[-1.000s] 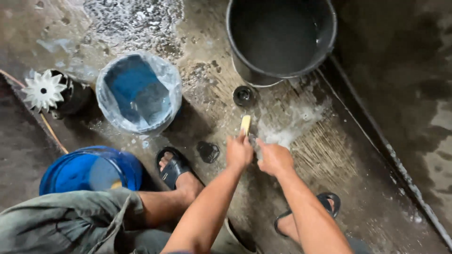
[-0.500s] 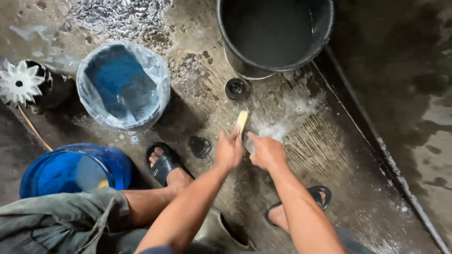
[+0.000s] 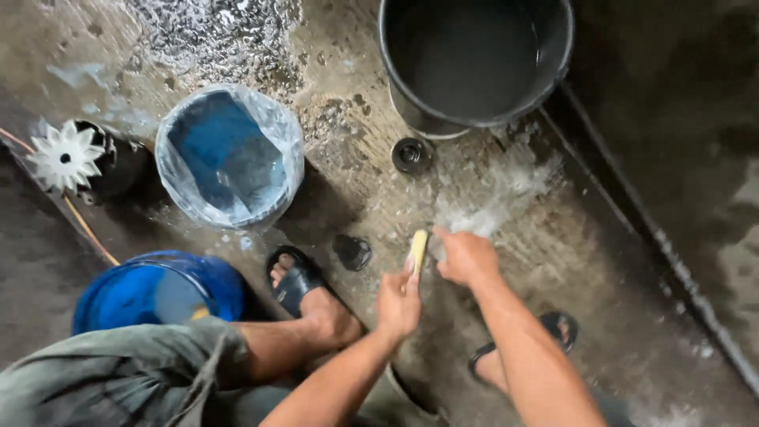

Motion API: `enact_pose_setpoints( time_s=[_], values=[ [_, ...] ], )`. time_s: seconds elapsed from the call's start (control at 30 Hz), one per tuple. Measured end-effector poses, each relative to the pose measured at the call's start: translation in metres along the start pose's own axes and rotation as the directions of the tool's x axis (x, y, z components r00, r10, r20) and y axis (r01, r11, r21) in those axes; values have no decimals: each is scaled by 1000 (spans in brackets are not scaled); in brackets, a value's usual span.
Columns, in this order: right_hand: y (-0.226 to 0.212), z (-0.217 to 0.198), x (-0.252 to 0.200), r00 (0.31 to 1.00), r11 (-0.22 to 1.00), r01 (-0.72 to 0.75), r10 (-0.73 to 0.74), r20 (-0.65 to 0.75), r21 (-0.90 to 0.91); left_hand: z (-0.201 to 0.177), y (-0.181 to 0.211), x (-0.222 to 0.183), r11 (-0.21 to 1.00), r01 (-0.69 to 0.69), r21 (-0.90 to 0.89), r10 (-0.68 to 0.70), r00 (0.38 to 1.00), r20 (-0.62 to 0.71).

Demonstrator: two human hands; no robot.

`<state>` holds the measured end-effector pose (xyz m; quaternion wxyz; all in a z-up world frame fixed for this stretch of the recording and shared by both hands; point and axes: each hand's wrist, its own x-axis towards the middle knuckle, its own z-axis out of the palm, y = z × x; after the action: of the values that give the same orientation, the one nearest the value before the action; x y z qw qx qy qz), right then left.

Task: Scrubbing and cleaning a metal mechanical component using a brush and soapy water.

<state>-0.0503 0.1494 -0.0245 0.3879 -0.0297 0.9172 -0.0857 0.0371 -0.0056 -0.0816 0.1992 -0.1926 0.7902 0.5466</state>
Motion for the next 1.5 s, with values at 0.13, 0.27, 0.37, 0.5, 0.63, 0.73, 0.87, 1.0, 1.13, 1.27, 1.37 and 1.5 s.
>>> enact_pose_setpoints(
  time_s=[0.13, 0.27, 0.37, 0.5, 0.63, 0.73, 0.87, 1.0, 1.13, 1.27, 1.37, 1.5],
  values=[
    [9, 8, 12, 999, 998, -9, 11, 30, -62, 9, -22, 72, 999, 48, 13, -48, 997, 55],
    [10, 4, 9, 999, 997, -5, 8, 38, -80, 5, 20, 37, 971, 112, 212, -127, 990, 56],
    [5, -9, 10, 999, 999, -11, 12, 38, -31, 7, 6, -1, 935, 117, -336, -102, 993, 61],
    [13, -2, 15, 999, 1000, 3, -2, 51, -24, 13, 27, 34, 987, 142, 77, -137, 988, -71],
    [13, 0, 19, 999, 1000, 16, -17, 33, 7, 26, 14, 94, 938, 139, 318, -163, 985, 49],
    [11, 0, 15, 998, 999, -26, 24, 54, 33, 38, -19, -4, 762, 220, -609, -263, 965, 19],
    [10, 6, 8, 999, 999, -23, 20, 48, 45, 34, -35, 33, 980, 183, -73, -189, 978, -92],
    [10, 28, -6, 987, 983, -157, 159, -16, 97, 21, 35, 81, 960, 109, 257, -123, 992, 39],
    [-5, 21, -63, 904, 788, -309, 418, -94, 533, 0, 82, 35, 918, -3, 396, -85, 975, 205],
    [18, 56, -64, 844, 529, -154, 510, -168, 835, -2, 85, -31, 886, -113, 449, -14, 963, 270],
    [32, 66, -43, 804, 199, 168, 539, -251, 965, -7, 106, -52, 879, -173, 444, 70, 969, 238],
    [41, 86, -37, 772, 83, 215, 596, -222, 973, -11, 125, -79, 837, -205, 508, 77, 962, 261]
  ],
)
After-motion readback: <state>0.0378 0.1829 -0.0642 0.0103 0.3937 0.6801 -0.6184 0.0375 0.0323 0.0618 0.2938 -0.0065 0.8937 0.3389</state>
